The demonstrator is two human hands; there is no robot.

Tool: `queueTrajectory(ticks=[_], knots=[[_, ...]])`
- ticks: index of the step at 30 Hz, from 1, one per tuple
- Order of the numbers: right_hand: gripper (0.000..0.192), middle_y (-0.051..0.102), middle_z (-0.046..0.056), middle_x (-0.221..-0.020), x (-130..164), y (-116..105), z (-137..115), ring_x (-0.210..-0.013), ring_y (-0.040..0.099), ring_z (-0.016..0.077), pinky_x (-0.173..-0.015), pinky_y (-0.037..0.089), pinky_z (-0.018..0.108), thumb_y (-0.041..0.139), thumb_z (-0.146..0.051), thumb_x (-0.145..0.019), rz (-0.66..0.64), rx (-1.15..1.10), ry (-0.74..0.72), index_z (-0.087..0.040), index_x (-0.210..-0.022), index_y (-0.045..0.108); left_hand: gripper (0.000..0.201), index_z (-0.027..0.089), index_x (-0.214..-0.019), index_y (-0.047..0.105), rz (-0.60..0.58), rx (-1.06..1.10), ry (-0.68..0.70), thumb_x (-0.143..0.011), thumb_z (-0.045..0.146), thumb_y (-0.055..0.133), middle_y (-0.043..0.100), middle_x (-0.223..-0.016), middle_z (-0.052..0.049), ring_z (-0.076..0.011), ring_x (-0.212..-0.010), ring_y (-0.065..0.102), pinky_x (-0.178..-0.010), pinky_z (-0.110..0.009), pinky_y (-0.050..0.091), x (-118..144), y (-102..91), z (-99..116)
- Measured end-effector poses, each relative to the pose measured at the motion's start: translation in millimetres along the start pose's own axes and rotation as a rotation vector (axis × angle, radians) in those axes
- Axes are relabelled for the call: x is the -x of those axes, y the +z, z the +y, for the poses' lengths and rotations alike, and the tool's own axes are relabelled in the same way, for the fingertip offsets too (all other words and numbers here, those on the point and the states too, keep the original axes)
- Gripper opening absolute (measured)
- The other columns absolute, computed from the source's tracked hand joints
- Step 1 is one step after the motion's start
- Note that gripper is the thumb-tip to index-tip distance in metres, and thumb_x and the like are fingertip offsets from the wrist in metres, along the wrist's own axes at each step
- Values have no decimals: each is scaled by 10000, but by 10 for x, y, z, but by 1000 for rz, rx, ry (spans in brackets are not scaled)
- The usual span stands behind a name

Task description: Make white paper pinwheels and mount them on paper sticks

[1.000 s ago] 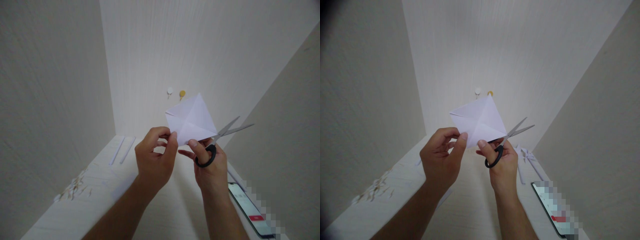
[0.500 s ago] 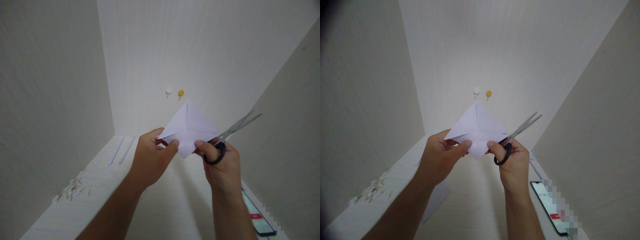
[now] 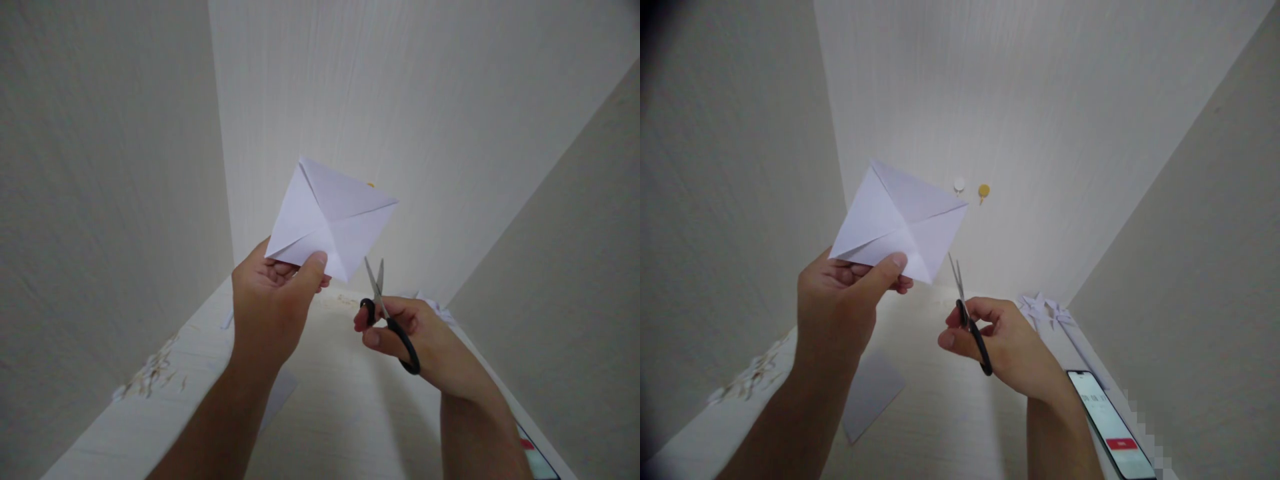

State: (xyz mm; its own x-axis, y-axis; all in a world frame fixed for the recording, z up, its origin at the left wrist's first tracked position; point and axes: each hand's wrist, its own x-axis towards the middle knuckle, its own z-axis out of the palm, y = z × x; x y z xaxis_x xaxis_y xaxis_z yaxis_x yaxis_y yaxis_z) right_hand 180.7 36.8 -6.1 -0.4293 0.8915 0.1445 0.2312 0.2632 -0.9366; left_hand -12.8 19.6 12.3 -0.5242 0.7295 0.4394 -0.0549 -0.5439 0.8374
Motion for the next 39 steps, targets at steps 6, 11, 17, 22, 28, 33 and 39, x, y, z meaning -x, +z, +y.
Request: queueTrajectory(ticks=[6,11,17,22,28,33,39], knots=[[336,623,-2,-686,-1,121,-10,-609,502,137,-477,357,221,919,-451,-665,-126,-13,127,-195,-794,744,127,153,-794,689,67,-36,30,-745,206,793,703,-606,29,-134,-496,675,-499,-210,567,29,11,58],[350,544,-22,-625,-21,152,-25,-559,418,110,-446,287,214,907,-459,-693,-151,13,117,-185,-698,690,111,152,-782,696,27,-31,1,-742,200,788,706,-598,17,-142,-491,673,-504,-222,577,44,19,58],[416,464,-47,-573,-29,172,-46,-537,361,100,-448,251,223,912,-495,-676,-143,-39,119,-185,-659,636,112,155,-792,704,9,-16,-7,-732,194,790,709,-600,20,-145,-490,670,-486,-221,568,46,25,52],[456,423,-60,-564,-30,175,-34,-537,321,97,-469,236,236,910,-525,-665,-138,-56,129,-187,-647,604,102,158,-771,694,0,-14,-12,-736,192,784,702,-588,21,-133,-489,665,-492,-209,573,39,24,45],[471,424,-56,-584,-25,172,-15,-552,325,99,-487,223,247,903,-529,-679,-139,-43,128,-191,-643,577,103,156,-788,700,-17,6,-11,-742,188,785,713,-606,19,-130,-497,670,-504,-205,577,40,18,41],[489,398,-62,-581,-31,176,-14,-552,308,97,-487,206,251,898,-531,-690,-145,-40,126,-196,-636,546,107,153,-796,705,-23,32,-10,-746,188,793,717,-609,24,-125,-495,674,-503,-194,576,32,19,31],[495,424,-60,-586,-34,176,-51,-558,323,88,-500,229,247,930,-519,-653,-151,-41,174,-176,-655,572,115,148,-797,702,-15,70,-24,-741,170,800,717,-608,31,-124,-482,672,-497,-196,581,40,32,39]])
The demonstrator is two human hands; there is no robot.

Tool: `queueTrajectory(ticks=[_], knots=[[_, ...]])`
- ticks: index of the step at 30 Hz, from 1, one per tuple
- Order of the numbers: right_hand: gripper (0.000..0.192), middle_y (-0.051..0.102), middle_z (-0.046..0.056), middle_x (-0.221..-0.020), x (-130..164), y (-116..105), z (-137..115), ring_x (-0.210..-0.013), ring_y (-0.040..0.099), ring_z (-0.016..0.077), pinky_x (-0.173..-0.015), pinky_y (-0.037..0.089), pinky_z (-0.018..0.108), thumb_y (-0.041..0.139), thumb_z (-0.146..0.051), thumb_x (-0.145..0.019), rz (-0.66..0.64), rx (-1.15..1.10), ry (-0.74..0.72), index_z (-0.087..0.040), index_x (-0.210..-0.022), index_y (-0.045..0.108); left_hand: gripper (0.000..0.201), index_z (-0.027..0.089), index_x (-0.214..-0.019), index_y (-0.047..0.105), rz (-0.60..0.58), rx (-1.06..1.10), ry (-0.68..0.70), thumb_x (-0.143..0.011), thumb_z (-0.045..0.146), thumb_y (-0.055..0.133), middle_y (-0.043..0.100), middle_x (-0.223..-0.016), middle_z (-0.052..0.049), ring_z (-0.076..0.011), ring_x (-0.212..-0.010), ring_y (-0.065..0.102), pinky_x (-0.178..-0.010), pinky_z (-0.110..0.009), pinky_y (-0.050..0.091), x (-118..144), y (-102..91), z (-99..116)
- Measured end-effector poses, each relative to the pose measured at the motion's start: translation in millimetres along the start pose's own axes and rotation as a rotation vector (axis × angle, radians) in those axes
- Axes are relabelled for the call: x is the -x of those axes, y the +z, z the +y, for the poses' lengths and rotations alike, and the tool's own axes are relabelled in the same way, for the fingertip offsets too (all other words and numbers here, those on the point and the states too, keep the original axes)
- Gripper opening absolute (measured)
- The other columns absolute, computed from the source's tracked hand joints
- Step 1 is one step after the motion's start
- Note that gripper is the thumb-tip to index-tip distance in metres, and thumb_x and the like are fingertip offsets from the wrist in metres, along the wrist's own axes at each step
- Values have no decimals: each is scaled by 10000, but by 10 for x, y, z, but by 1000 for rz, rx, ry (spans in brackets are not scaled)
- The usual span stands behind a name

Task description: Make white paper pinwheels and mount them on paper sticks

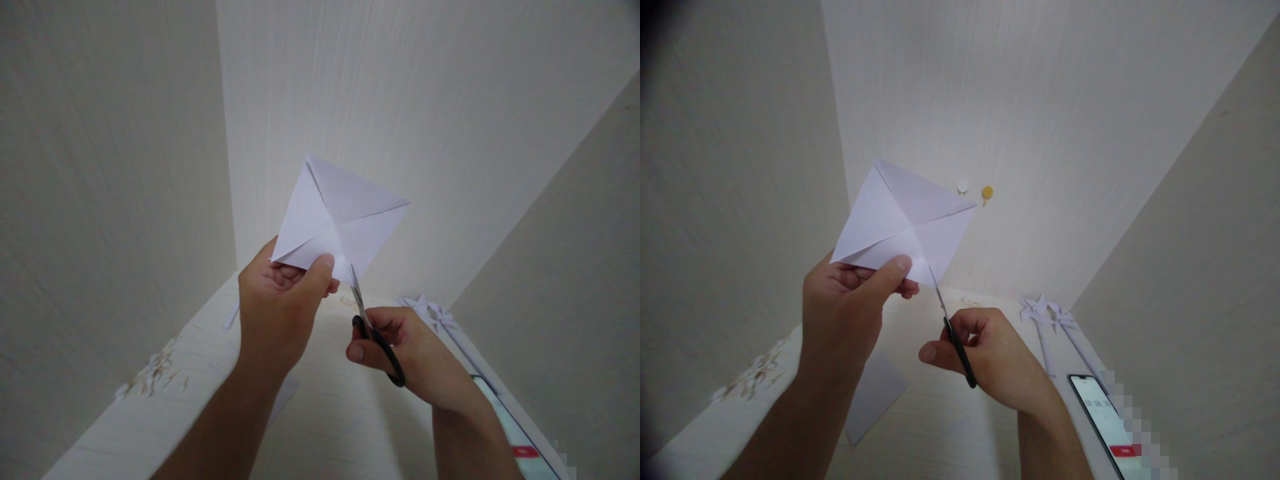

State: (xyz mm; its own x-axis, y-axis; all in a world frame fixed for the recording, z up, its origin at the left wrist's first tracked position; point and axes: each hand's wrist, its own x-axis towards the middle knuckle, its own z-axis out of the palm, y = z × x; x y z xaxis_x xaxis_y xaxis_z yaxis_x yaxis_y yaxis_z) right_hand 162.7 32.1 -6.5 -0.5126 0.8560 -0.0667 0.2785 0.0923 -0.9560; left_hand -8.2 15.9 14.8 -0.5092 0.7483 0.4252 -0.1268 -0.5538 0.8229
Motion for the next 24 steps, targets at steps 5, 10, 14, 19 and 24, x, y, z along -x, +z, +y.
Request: queueTrajectory(ticks=[5,10,14,19,24], knots=[[489,416,-62,-585,-7,0,-7,-556,312,86,-502,215,253,926,-513,-666,-9,-5,-12,-176,-658,571,128,147,-803,704,-10,4,-22,-738,191,805,712,-591,24,-138,-483,679,-505,-213,589,6,-12,-9],[493,390,-68,-581,-12,-4,4,-550,296,83,-502,191,259,922,-509,-676,-9,-5,-13,-181,-653,554,131,150,-799,702,-10,3,-25,-728,194,804,711,-588,21,-138,-482,673,-508,-214,587,6,-13,-9],[512,369,-72,-572,0,-1,2,-545,280,81,-502,177,264,911,-527,-688,-6,1,-16,-185,-643,533,126,152,-786,698,-8,7,-20,-724,194,800,713,-591,22,-135,-481,668,-510,-217,588,1,-6,-6],[533,372,-70,-568,1,-5,36,-545,279,82,-504,168,271,901,-546,-695,12,11,-28,-189,-625,512,77,155,-726,701,9,-71,-33,-725,192,769,699,-543,18,-130,-464,654,-491,-203,559,-12,-5,9],[521,374,-72,-567,-10,-10,69,-547,283,83,-509,177,274,887,-525,-730,12,-5,-50,-191,-623,501,216,178,-573,662,-61,-165,6,-778,218,717,671,-500,22,-113,-471,635,-483,-186,517,-34,-17,-8]])
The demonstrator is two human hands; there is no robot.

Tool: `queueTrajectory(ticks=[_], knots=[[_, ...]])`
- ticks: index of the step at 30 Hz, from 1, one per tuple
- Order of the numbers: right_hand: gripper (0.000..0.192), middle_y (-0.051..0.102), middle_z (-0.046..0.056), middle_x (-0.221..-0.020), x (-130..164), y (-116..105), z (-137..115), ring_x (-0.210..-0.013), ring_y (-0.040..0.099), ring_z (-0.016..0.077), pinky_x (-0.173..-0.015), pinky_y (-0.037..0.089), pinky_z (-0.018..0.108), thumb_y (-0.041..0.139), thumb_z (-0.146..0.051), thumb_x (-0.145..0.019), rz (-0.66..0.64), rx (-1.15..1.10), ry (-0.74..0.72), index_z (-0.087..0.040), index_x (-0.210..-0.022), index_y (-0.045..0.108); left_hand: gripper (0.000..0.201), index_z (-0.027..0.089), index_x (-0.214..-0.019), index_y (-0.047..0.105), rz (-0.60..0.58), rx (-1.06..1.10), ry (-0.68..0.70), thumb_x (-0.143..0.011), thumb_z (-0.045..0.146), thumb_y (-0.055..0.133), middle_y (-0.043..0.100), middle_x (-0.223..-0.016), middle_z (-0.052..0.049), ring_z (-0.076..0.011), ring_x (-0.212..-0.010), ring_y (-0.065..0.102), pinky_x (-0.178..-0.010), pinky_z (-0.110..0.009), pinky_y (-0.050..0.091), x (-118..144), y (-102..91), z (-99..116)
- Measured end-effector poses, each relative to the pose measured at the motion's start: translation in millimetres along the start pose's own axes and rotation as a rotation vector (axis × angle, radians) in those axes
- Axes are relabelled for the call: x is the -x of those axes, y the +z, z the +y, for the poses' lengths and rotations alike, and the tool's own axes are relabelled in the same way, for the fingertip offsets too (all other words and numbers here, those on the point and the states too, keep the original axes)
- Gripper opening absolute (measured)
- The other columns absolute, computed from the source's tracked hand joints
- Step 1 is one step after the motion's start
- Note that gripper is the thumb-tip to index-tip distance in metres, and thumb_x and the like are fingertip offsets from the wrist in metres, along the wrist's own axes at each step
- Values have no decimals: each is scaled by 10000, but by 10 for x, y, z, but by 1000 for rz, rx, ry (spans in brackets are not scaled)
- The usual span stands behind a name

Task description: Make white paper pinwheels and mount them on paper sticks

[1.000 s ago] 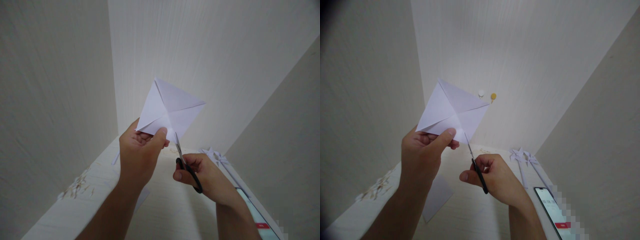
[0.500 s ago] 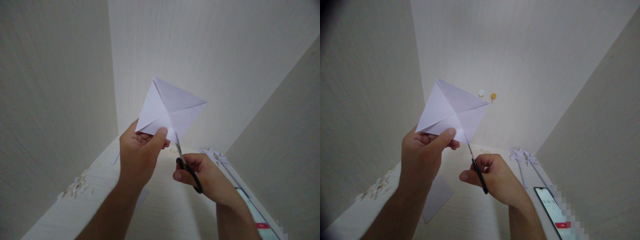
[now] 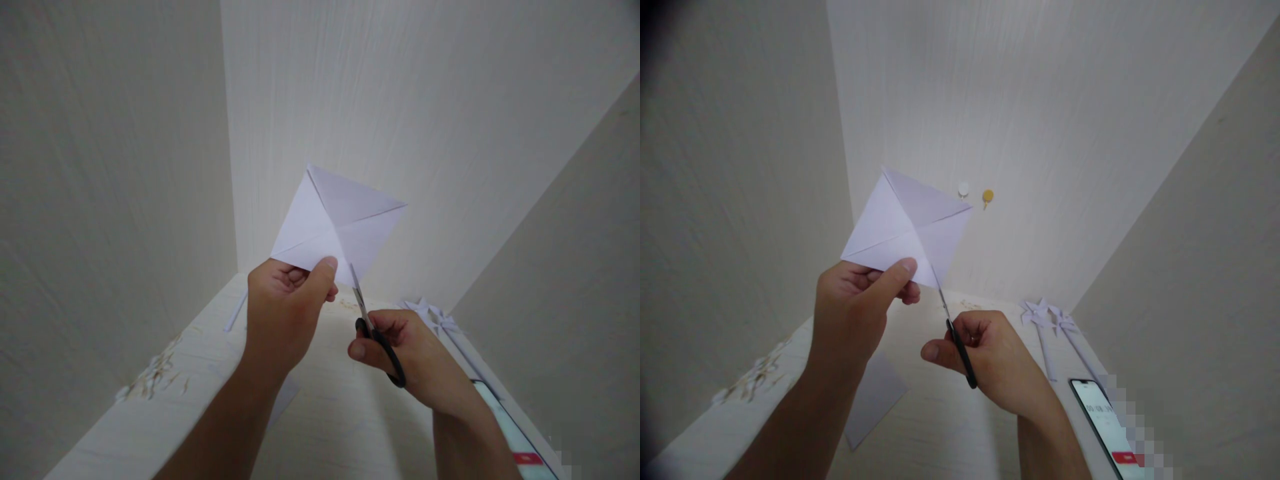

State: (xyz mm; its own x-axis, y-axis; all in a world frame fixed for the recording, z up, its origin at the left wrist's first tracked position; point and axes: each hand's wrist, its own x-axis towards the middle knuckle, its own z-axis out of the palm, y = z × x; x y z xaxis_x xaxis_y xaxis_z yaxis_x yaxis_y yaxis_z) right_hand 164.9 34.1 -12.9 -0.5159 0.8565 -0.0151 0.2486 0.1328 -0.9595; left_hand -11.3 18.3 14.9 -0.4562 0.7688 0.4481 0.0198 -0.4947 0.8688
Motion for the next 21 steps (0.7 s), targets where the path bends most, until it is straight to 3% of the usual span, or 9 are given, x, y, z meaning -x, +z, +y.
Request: queueTrajectory(ticks=[21], knots=[[572,347,-77,-541,18,17,-57,-530,251,83,-480,176,273,865,-599,-710,76,114,32,-199,-585,476,329,197,-503,595,-14,-100,9,-820,216,683,615,-461,33,-111,-465,584,-480,-200,470,25,-10,27]])
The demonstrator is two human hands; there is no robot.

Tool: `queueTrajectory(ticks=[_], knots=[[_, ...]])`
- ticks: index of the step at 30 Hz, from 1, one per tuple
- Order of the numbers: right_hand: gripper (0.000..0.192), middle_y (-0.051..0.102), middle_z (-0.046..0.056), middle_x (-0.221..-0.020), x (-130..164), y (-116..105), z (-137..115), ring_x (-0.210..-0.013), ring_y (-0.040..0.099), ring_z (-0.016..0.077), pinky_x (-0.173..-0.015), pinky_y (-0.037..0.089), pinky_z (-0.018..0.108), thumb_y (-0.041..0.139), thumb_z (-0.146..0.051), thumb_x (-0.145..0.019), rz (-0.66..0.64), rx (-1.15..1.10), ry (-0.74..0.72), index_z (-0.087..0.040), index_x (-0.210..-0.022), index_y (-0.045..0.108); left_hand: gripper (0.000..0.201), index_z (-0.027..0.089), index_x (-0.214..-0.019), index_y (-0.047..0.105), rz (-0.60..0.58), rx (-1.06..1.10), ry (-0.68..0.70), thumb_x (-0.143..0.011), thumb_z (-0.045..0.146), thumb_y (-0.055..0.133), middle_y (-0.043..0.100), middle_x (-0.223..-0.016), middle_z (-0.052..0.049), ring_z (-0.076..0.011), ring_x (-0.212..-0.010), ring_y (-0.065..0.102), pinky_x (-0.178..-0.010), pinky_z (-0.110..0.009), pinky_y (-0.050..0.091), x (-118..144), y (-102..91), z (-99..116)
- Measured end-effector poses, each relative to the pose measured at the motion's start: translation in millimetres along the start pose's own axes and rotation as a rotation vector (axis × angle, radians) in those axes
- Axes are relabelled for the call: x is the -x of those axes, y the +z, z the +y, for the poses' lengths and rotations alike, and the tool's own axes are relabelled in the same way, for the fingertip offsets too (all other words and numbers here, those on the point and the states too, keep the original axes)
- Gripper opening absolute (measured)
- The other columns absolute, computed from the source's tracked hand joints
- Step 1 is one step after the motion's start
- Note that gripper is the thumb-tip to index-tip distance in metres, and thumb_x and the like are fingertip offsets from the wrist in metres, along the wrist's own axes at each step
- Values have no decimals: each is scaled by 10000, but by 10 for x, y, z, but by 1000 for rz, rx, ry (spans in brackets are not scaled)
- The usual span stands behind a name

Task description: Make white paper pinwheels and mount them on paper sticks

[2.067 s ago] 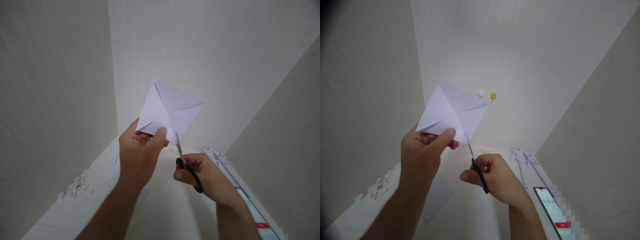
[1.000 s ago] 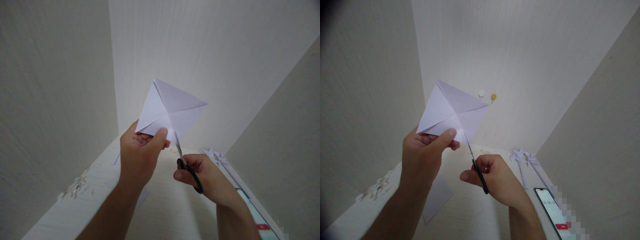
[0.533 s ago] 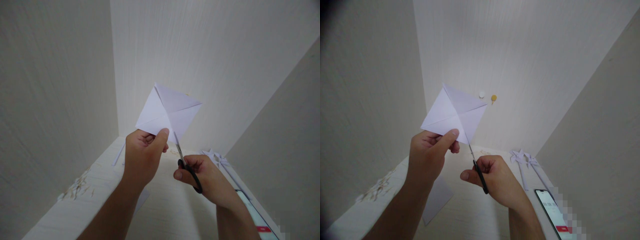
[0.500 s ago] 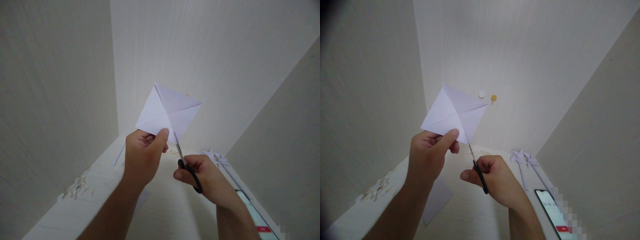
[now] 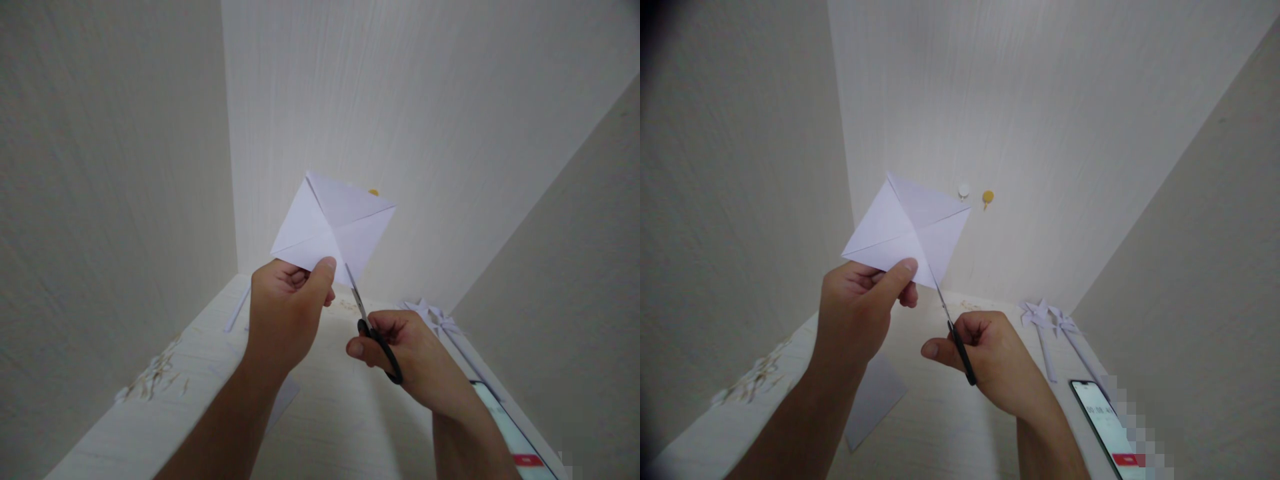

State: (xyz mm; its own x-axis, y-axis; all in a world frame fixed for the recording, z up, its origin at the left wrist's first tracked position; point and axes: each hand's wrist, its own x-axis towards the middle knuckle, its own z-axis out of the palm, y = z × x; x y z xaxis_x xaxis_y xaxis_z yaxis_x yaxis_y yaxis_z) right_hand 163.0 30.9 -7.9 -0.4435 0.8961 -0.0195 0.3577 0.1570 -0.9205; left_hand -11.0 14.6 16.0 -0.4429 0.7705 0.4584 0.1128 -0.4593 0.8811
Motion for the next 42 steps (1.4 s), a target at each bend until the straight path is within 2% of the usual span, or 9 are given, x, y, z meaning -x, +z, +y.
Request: queueTrajectory(ticks=[8,16,29,37,42], knots=[[571,387,-63,-537,-10,1,7,-530,294,91,-490,194,274,863,-609,-699,21,32,-5,-200,-572,485,337,201,-477,590,8,-15,-20,-803,220,677,610,-445,19,-126,-449,593,-469,-211,466,-14,5,23],[598,375,-65,-520,-18,-3,12,-523,291,93,-489,197,277,848,-652,-681,47,60,-11,-205,-551,472,349,198,-483,588,-8,0,-9,-820,214,680,608,-455,34,-106,-460,579,-478,-193,461,-14,-2,3],[568,396,-60,-508,-29,9,6,-512,302,95,-482,216,274,864,-606,-683,53,18,-20,-207,-537,487,355,199,-465,592,-10,12,-24,-809,212,681,613,-451,25,-114,-451,585,-471,-202,466,-19,-4,10],[530,409,-57,-544,-32,13,25,-534,325,100,-495,235,270,850,-565,-728,68,24,-31,-204,-569,496,350,196,-483,597,-55,3,-25,-820,238,681,620,-460,23,-113,-458,587,-475,-200,459,2,7,-10],[548,404,-56,-521,-38,21,-4,-517,322,100,-483,243,269,850,-598,-703,80,32,-33,-206,-547,500,352,201,-485,591,-39,21,-4,-822,248,680,612,-458,24,-120,-459,588,-484,-212,467,11,14,-23]])
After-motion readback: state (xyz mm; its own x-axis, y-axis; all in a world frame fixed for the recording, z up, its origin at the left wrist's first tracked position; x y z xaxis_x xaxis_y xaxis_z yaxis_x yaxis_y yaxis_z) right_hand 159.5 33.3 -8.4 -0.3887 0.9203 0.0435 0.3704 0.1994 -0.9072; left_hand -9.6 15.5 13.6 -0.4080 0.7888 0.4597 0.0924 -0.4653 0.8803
